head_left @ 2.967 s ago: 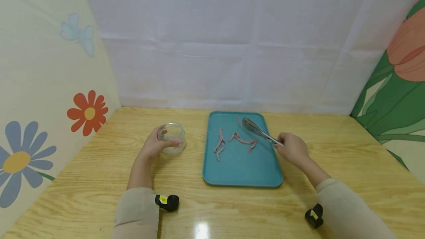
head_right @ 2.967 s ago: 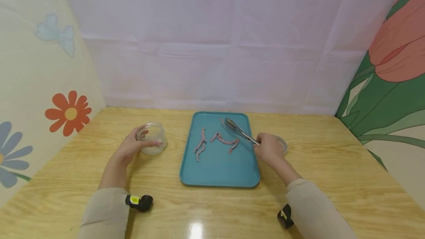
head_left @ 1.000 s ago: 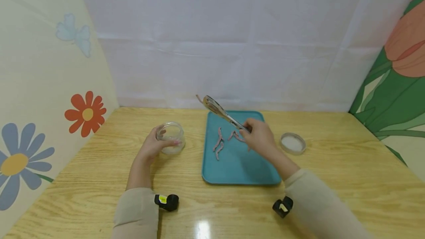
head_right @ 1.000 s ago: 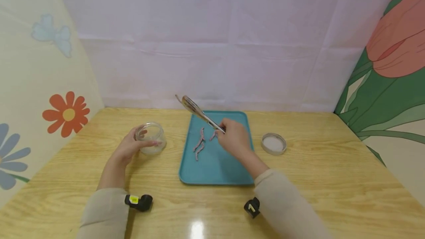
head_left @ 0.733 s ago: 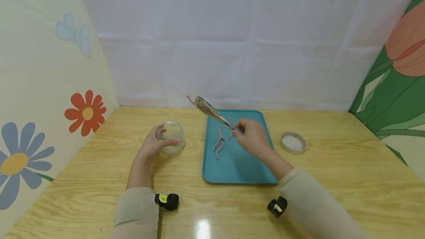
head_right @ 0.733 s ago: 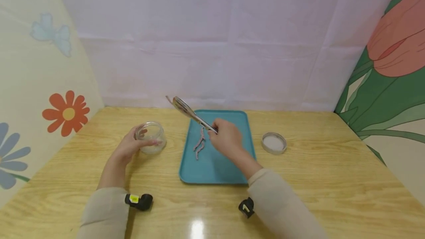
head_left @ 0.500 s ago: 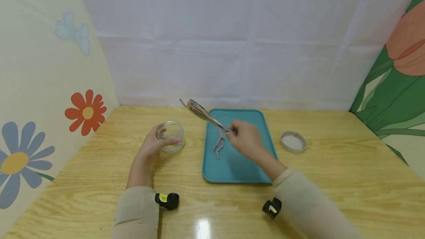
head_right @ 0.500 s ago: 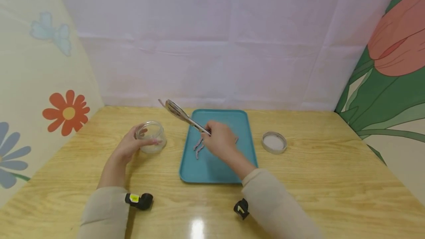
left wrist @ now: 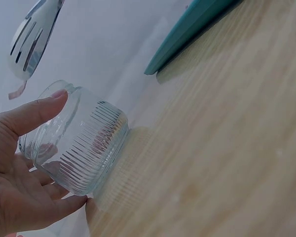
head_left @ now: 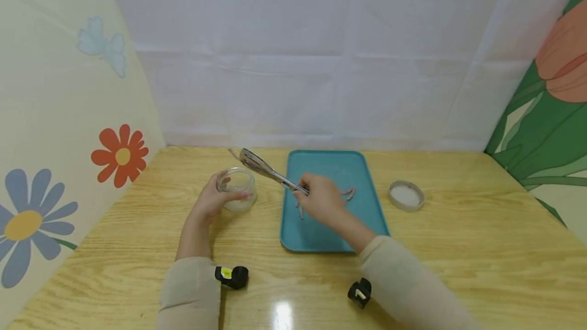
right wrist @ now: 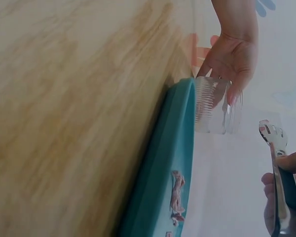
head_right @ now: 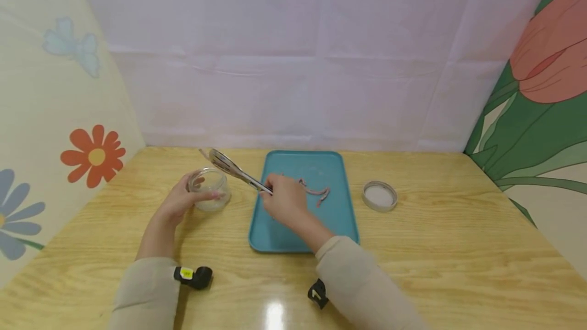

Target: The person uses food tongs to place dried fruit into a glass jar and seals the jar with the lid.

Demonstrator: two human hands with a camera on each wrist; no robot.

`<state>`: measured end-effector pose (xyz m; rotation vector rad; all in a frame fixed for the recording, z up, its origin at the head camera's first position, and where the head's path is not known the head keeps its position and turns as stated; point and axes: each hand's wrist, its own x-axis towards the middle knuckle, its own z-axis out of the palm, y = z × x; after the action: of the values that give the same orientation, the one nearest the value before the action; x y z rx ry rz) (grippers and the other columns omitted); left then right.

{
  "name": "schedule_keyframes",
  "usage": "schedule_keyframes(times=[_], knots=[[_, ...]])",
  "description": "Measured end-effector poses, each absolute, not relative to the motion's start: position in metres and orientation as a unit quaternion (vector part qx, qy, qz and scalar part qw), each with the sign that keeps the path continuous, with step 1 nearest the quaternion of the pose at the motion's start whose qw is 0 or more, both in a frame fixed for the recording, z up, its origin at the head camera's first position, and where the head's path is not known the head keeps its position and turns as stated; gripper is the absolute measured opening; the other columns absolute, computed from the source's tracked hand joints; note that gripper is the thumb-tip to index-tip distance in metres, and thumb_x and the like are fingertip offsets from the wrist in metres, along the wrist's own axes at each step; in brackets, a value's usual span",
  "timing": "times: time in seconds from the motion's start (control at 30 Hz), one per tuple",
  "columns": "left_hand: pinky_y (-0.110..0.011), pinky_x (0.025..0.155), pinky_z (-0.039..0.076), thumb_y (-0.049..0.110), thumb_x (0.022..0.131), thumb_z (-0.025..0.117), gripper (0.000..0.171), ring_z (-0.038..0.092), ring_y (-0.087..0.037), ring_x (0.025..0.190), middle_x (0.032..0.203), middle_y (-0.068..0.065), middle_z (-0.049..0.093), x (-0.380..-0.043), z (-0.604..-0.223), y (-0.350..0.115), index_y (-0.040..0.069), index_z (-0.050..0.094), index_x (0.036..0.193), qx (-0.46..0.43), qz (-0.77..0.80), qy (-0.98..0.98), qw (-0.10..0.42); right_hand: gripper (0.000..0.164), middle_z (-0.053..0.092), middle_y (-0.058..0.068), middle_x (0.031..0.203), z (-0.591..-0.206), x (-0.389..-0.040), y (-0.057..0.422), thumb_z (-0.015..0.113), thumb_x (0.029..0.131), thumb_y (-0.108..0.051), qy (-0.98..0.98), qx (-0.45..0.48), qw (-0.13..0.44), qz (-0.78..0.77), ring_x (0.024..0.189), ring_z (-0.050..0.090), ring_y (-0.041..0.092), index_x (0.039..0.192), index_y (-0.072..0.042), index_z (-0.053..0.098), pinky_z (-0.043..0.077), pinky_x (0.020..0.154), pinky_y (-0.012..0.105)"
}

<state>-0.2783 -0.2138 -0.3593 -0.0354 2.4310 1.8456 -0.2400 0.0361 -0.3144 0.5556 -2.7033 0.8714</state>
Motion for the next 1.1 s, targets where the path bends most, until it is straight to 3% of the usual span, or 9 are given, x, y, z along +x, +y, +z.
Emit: schedule_keyframes(times=[0.3,0.47,1.1], knots=[[-0.049,0.097,0.014,0.025,0.065,0.076,0.102,0.023,-0.034,0.121,0.14,-0.015,0.014,-0.277,-0.36,-0.213,0.011,0.008,0.139,-0.007,0.61,0.792,0.043,0.009,0.05,-0.007,0.059,-0.322,-0.237,0.03,0.063,0.08,-0.017,-0.927,0.209,0.127,0.285,0.045,0.042,0.008,0.074,-0.013,0.056,0.033,0.041,0.023],[-0.05,0.097,0.012,0.029,0.061,0.078,0.105,0.022,-0.033,0.122,0.139,-0.015,0.016,-0.277,-0.362,-0.212,0.011,0.011,0.139,-0.011,0.614,0.788,0.033,0.009,0.05,-0.006,0.06,-0.323,-0.236,0.03,0.062,0.08,-0.016,-0.927,0.209,0.117,0.29,0.045,0.041,0.008,0.074,-0.013,0.056,0.033,0.04,0.023],[-0.049,0.097,0.012,0.028,0.061,0.078,0.105,0.017,-0.033,0.124,0.139,-0.015,0.015,-0.284,-0.369,-0.216,0.011,0.01,0.139,-0.009,0.617,0.786,0.034,0.011,0.05,-0.005,0.062,-0.326,-0.236,0.027,0.063,0.079,-0.018,-0.937,0.192,0.095,0.275,0.047,0.042,0.01,0.073,-0.013,0.055,0.032,0.04,0.024]])
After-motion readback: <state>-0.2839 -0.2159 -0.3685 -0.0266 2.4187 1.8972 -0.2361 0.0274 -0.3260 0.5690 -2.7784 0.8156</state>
